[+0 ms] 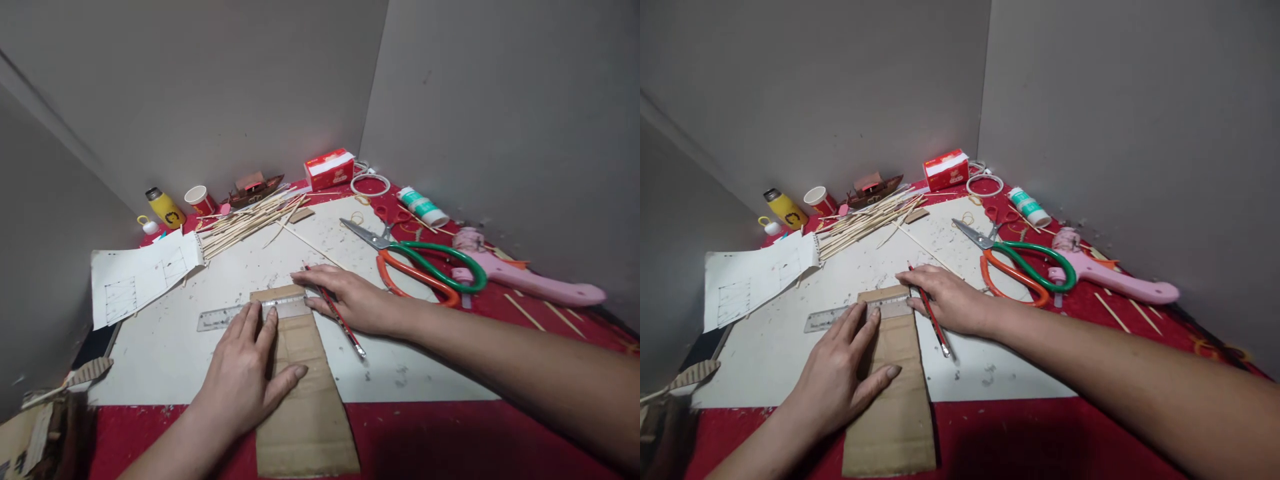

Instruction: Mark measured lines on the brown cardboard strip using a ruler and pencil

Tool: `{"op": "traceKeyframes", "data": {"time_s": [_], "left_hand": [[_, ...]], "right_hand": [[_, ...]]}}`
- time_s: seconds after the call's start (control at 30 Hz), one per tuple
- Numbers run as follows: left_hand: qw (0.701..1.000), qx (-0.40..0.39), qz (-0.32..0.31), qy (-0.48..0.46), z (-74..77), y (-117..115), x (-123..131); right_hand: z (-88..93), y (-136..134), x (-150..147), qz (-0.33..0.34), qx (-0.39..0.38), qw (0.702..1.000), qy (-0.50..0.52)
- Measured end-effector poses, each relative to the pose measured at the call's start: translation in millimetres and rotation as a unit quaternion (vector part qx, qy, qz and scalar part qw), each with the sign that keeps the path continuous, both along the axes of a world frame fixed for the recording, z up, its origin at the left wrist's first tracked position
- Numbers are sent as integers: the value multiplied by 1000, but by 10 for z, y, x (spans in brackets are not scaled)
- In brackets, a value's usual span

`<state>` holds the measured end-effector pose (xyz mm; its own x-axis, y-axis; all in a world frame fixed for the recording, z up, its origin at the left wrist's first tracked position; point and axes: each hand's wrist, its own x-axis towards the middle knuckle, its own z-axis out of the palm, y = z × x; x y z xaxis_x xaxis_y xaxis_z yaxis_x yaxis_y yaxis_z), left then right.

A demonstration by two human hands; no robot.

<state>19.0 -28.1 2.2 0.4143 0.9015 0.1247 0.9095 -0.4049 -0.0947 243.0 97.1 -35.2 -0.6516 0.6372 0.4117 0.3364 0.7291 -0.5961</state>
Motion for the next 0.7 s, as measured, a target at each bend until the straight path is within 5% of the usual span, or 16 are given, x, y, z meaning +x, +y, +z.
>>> {"op": "traceKeyframes", "data": {"time_s": [0.43,0.7], "left_hand": [[999,9,-27,14,-15,36,-3],[999,15,-45,6,-19,48,-17]], "right_hand": [[172,-57,-28,-93,-179,963,179],[291,-115,-22,-95,-153,970,160]]}}
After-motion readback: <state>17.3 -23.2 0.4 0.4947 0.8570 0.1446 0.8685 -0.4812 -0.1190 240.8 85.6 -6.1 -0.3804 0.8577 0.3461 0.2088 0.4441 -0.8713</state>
